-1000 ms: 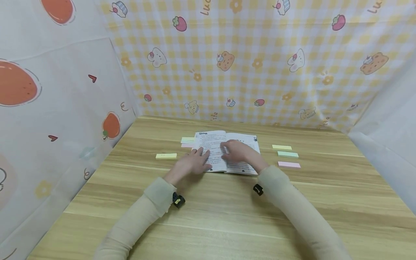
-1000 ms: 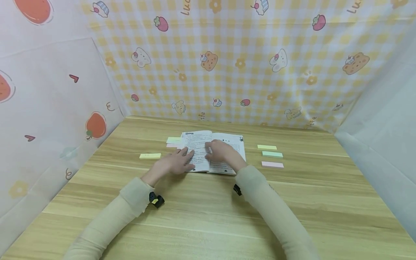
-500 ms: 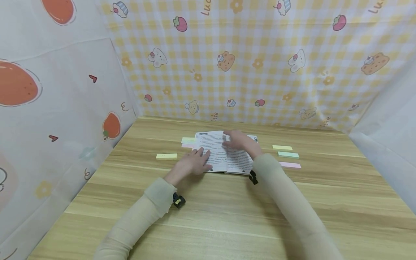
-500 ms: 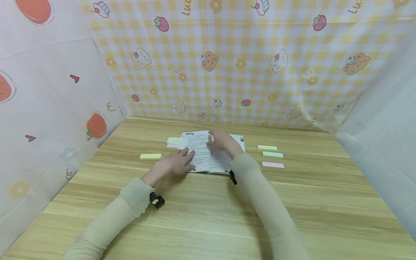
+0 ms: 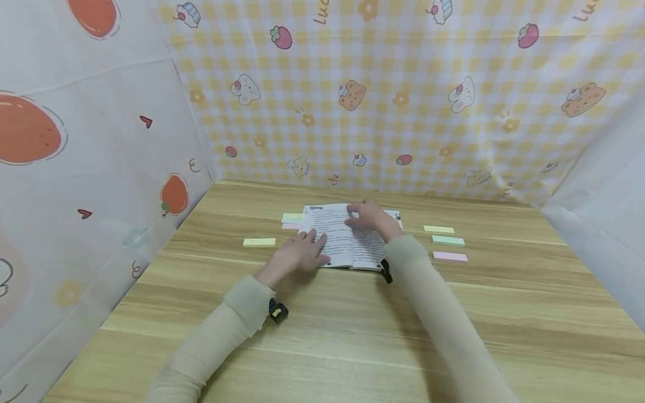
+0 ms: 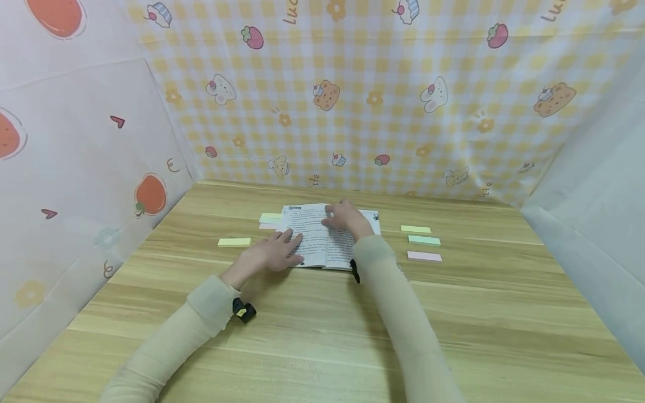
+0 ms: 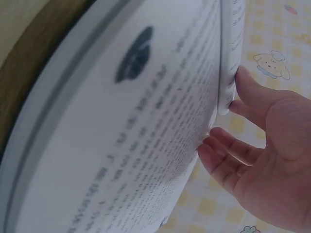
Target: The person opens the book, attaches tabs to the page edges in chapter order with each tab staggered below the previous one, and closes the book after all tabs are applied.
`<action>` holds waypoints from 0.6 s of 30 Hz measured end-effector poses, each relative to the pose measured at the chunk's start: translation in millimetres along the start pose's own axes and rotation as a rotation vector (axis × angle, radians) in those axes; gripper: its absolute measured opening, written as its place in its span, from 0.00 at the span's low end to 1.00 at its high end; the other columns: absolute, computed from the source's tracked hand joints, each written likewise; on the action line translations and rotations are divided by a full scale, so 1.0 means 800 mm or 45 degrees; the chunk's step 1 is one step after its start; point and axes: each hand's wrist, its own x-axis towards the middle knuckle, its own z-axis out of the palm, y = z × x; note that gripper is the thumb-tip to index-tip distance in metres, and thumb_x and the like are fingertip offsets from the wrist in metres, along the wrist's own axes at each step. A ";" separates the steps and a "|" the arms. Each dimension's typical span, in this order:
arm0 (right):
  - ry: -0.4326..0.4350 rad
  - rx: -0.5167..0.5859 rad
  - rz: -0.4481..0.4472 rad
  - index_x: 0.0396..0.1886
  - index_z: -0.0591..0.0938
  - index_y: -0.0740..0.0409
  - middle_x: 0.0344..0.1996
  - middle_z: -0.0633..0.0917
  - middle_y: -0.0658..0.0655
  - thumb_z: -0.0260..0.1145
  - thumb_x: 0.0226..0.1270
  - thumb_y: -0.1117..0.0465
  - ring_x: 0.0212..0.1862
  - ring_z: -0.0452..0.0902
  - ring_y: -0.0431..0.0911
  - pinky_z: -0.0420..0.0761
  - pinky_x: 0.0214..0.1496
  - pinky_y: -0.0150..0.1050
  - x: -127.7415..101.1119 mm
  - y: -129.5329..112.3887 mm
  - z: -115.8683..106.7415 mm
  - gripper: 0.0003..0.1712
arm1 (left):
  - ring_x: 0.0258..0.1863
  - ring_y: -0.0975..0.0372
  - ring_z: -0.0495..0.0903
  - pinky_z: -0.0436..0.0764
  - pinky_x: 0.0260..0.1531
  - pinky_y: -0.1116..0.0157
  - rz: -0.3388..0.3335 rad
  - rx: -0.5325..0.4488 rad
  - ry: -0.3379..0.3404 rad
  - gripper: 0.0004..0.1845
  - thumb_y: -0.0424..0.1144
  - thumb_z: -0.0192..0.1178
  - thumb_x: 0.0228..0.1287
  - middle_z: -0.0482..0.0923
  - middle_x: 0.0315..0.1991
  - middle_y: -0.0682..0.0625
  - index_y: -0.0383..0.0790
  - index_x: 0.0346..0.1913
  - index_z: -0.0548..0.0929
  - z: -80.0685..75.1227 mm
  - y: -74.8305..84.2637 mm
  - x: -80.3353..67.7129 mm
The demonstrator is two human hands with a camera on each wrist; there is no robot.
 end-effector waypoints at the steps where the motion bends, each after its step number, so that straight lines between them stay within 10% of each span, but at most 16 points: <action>1: -0.005 0.000 0.009 0.79 0.64 0.48 0.77 0.53 0.72 0.60 0.76 0.44 0.77 0.47 0.67 0.52 0.75 0.65 0.000 0.000 0.001 0.37 | 0.78 0.44 0.46 0.55 0.73 0.43 0.001 0.001 0.002 0.38 0.59 0.43 0.79 0.43 0.81 0.38 0.44 0.82 0.49 0.000 0.000 0.000; 18: 0.058 -0.250 -0.017 0.80 0.62 0.50 0.68 0.64 0.72 0.53 0.80 0.47 0.68 0.60 0.65 0.67 0.68 0.60 -0.006 -0.010 0.018 0.34 | 0.77 0.42 0.50 0.57 0.72 0.41 0.017 -0.015 0.027 0.38 0.59 0.45 0.78 0.46 0.80 0.37 0.44 0.81 0.52 0.001 -0.001 0.002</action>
